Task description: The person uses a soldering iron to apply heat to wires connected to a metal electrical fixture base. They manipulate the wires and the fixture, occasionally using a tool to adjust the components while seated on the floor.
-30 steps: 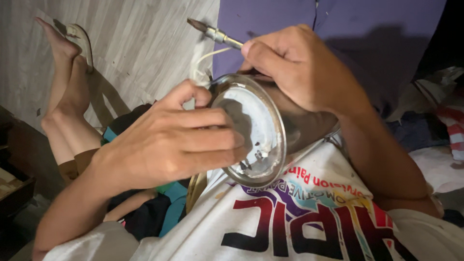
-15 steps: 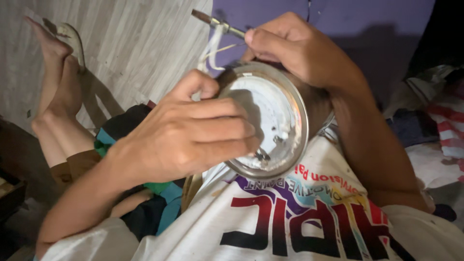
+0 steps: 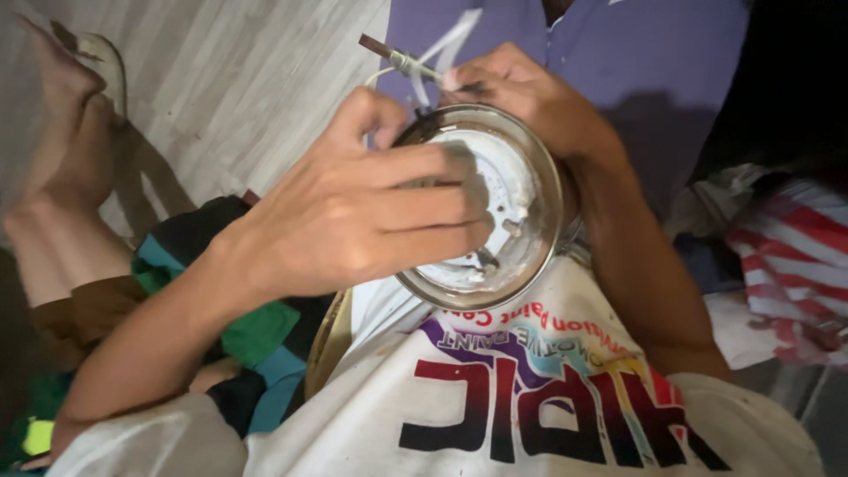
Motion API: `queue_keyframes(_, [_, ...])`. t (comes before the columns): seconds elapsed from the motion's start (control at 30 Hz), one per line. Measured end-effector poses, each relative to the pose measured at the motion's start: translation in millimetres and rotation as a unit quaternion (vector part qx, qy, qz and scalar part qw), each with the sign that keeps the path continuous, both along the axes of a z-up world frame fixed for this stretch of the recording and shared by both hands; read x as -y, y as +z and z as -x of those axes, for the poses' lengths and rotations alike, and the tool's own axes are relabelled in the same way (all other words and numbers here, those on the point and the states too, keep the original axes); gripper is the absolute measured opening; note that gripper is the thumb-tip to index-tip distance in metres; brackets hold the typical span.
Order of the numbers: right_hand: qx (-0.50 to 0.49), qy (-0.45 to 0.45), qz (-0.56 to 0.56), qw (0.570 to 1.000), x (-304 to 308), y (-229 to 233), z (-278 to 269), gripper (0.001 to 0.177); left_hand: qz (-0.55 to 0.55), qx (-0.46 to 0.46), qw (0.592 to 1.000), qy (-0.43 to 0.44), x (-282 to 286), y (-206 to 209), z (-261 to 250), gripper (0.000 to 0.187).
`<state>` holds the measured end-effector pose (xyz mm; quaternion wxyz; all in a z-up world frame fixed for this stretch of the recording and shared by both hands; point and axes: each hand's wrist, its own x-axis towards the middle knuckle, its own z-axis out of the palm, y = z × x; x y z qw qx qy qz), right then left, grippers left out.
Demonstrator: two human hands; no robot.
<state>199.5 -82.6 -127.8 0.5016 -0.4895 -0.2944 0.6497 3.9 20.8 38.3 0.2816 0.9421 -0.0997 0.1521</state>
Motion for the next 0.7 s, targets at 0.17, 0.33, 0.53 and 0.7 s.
queue_keyframes(0.17, [0.211, 0.057, -0.122, 0.968, 15.1, -6.6, -7.3, 0.03, 0.003, 0.04, 0.999, -0.025, -0.5, -9.5, -16.3, 0.015])
queue_keyframes(0.33, [0.147, 0.088, -0.034, 0.985, 7.3, -12.7, -3.8, 0.029, -0.004, 0.034, 0.999, -0.025, 0.7, -12.8, -18.1, 0.012])
queue_keyframes(0.53, [-0.097, -0.041, 0.15, 0.983, -4.4, -11.0, -1.8, 0.022, -0.024, 0.028, 0.999, 0.002, 3.9, -6.6, -15.4, 0.013])
queue_keyframes(0.7, [-0.118, -0.053, 0.1, 0.987, 1.8, 1.7, -3.9, 0.022, -0.046, 0.011, 0.999, 0.023, 14.6, 2.0, -11.2, 0.014])
